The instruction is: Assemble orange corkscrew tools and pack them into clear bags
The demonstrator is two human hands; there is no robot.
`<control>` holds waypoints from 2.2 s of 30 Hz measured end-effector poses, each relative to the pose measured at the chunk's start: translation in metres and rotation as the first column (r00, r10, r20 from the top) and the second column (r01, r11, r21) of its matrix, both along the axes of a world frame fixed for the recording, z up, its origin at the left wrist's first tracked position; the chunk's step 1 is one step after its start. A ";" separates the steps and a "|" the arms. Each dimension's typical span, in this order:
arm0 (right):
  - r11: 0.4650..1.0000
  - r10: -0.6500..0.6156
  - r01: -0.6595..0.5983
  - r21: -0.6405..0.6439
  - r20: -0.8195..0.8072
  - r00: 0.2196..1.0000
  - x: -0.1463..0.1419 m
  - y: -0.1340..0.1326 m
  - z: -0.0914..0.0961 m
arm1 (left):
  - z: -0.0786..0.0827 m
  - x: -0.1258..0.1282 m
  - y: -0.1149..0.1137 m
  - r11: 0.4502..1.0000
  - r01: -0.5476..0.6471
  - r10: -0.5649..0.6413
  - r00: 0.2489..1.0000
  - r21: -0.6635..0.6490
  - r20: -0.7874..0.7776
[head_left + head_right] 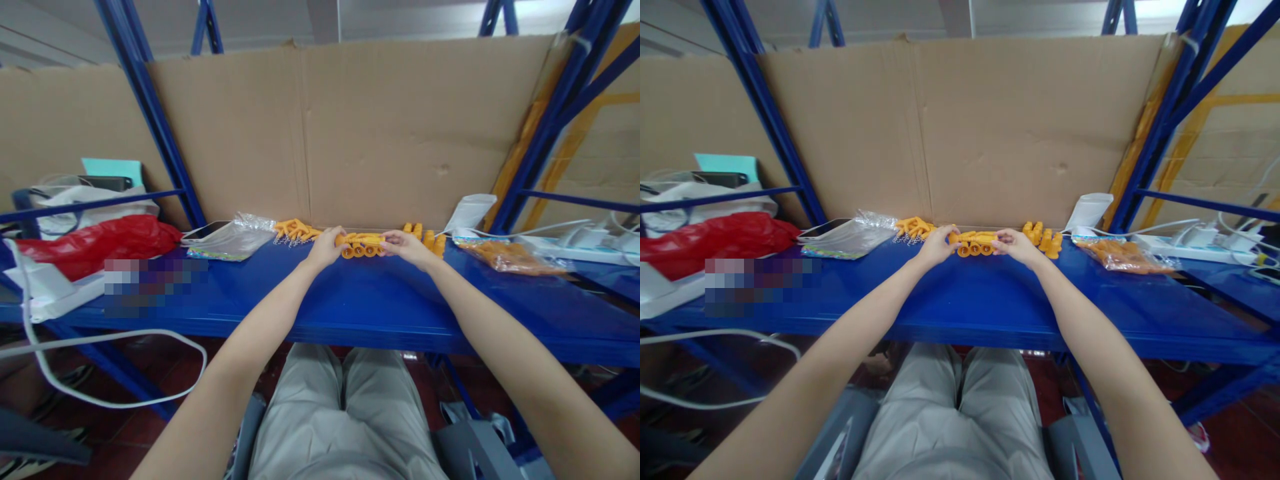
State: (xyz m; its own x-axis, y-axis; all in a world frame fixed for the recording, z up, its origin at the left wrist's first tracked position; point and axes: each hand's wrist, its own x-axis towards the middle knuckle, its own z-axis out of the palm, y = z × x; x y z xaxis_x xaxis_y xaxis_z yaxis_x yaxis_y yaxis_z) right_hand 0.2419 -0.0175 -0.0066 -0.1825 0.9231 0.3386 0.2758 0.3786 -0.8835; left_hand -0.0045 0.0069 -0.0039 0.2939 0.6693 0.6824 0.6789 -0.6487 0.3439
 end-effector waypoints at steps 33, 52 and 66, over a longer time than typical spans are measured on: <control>0.982 -0.124 0.127 -0.141 0.034 0.992 -0.017 -0.019 0.011 | 0.003 0.007 -0.008 0.999 0.022 -0.021 1.000 -0.026 0.011; 0.969 -0.132 0.139 -0.206 0.045 0.990 -0.012 -0.015 0.009 | 0.006 0.007 -0.010 0.998 0.056 -0.055 0.998 -0.031 0.031; 0.980 0.014 -0.021 -0.200 -0.036 0.999 -0.011 -0.017 0.010 | 0.003 0.006 -0.007 0.998 0.059 -0.059 0.998 -0.021 0.021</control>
State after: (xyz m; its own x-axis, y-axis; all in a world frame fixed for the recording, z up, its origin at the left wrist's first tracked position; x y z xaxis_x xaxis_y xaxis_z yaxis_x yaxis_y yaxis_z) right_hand 0.2305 -0.0342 0.0039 -0.1912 0.9695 0.1533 0.2390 0.1975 -0.9507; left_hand 0.0016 -0.0002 -0.0009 0.3196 0.6661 0.6739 0.6324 -0.6796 0.3718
